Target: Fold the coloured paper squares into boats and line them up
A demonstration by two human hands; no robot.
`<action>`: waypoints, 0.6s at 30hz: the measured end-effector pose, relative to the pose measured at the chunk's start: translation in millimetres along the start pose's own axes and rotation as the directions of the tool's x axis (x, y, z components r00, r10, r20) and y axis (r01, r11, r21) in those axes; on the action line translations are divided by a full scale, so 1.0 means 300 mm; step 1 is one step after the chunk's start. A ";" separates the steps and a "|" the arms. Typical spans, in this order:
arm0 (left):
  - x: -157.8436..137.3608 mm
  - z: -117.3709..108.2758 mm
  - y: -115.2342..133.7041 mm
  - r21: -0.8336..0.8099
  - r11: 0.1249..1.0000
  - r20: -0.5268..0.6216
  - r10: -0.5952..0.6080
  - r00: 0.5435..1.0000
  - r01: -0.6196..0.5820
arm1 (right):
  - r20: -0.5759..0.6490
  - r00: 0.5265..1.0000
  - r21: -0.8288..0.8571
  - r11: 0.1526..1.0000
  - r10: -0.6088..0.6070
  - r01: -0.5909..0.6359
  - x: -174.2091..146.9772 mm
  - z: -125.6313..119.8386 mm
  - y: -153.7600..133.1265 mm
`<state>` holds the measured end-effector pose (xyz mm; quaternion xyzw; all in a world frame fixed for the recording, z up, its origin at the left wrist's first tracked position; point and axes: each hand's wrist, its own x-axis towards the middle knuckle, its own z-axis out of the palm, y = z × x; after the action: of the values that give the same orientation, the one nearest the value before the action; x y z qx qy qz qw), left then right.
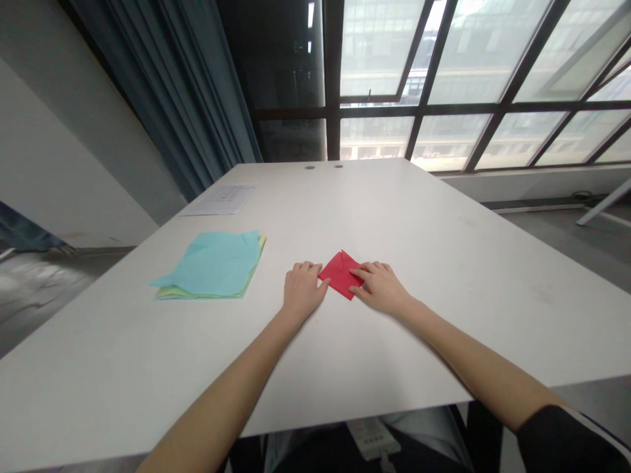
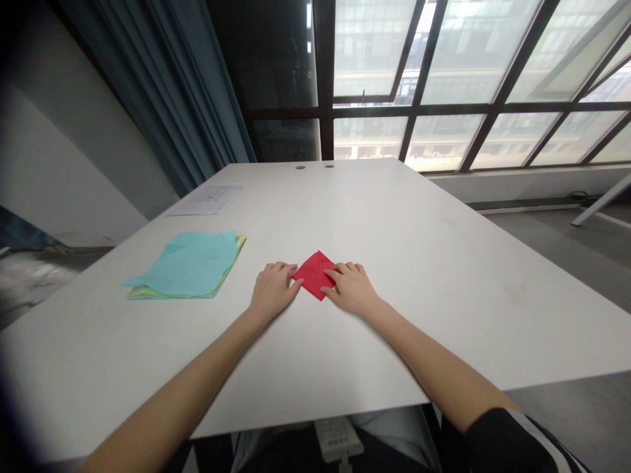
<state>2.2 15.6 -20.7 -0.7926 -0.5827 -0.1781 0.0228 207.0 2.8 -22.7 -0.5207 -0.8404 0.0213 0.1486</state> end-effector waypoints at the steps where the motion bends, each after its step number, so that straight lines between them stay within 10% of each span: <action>1: 0.004 0.004 -0.005 -0.028 1.000 0.005 -0.010 1.000 0.010 | -0.001 1.000 0.002 1.000 -0.002 0.002 0.000 0.000 0.002; 18: 0.022 0.007 -0.009 -0.263 0.955 -0.020 0.139 0.990 -0.139 | -0.021 1.000 0.001 1.000 0.007 -0.007 0.000 0.010 0.009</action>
<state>2.0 23.0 -21.0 -0.8275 -0.4965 -0.2528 -0.0699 208.5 4.4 -26.2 -0.5236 -0.8371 0.0169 0.1575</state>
